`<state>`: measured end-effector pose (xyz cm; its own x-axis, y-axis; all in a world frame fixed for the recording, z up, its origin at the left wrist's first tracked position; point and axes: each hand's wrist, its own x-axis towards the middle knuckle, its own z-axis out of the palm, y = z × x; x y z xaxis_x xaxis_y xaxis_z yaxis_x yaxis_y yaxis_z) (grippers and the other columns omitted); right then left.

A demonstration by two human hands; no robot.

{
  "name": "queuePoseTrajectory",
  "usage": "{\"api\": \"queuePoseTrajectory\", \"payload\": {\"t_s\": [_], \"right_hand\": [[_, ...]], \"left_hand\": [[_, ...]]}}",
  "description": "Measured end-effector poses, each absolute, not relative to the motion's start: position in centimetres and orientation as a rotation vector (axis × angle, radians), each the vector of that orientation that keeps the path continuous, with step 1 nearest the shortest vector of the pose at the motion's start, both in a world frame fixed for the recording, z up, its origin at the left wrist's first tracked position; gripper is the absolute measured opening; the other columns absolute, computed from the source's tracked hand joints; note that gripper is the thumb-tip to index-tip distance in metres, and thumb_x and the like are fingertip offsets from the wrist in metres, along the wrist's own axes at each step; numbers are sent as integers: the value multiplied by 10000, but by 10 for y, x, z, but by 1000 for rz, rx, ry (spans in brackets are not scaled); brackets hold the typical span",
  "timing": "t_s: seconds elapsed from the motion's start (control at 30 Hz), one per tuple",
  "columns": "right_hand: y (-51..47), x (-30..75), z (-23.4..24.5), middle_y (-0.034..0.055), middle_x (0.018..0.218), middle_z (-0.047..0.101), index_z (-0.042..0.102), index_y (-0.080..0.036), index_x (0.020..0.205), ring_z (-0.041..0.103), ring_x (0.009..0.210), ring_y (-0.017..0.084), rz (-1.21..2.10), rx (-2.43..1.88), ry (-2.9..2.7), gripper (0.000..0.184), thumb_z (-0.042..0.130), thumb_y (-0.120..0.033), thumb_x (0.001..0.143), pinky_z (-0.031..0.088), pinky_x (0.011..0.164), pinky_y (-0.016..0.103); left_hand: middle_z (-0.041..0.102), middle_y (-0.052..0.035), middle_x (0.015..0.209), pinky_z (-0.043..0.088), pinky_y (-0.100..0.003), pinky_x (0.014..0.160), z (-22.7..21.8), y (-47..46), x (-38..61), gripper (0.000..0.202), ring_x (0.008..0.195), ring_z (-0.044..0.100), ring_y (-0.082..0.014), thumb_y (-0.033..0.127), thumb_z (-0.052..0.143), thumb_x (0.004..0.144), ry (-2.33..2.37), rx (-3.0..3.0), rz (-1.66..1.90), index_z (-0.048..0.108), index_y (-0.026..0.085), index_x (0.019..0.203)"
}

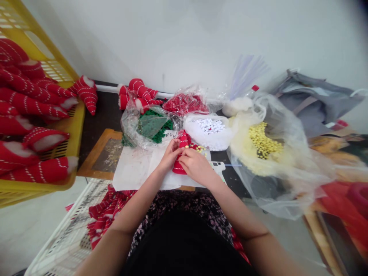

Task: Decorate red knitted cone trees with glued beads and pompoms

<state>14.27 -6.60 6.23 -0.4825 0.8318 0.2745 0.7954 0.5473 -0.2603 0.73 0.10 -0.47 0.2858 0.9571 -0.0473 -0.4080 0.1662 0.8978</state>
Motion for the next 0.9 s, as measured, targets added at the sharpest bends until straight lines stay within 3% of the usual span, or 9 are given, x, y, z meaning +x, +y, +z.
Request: {"api": "queuePoseTrajectory", "payload": {"t_s": [0.23,0.37,0.53,0.9], "right_hand": [[-46,180,68,75,976,737,831,-221,1061,687,836,205,318,-1391,-2016,217,622,-198,1007,559,796,333],[-7,202,61,88,986,805,838,-194,987,724,840,227,346,-1714,-1999,192,663,-127,943,538,833,339],[26,194,45,107,1117,829,823,-190,1087,753,1001,252,378,-1825,-2340,279,590,-99,965,520,914,323],[34,186,35,178,1025,808,806,-153,967,743,951,296,324,-1973,-2334,207,636,-60,893,505,791,329]], "left_hand": [[688,6,912,494,-330,835,-2,-1,8,417,831,644,-192,326,855,672,726,838,1072,576,227,966],[694,15,871,524,-342,768,1,1,0,440,761,669,-202,352,848,672,784,738,1050,563,238,987],[671,42,833,512,-307,698,3,1,-15,420,692,654,-178,347,823,684,849,735,1088,569,252,1006],[672,47,825,490,-290,642,-7,-4,-18,481,655,636,-166,381,853,649,865,720,1093,561,253,1008]]}}
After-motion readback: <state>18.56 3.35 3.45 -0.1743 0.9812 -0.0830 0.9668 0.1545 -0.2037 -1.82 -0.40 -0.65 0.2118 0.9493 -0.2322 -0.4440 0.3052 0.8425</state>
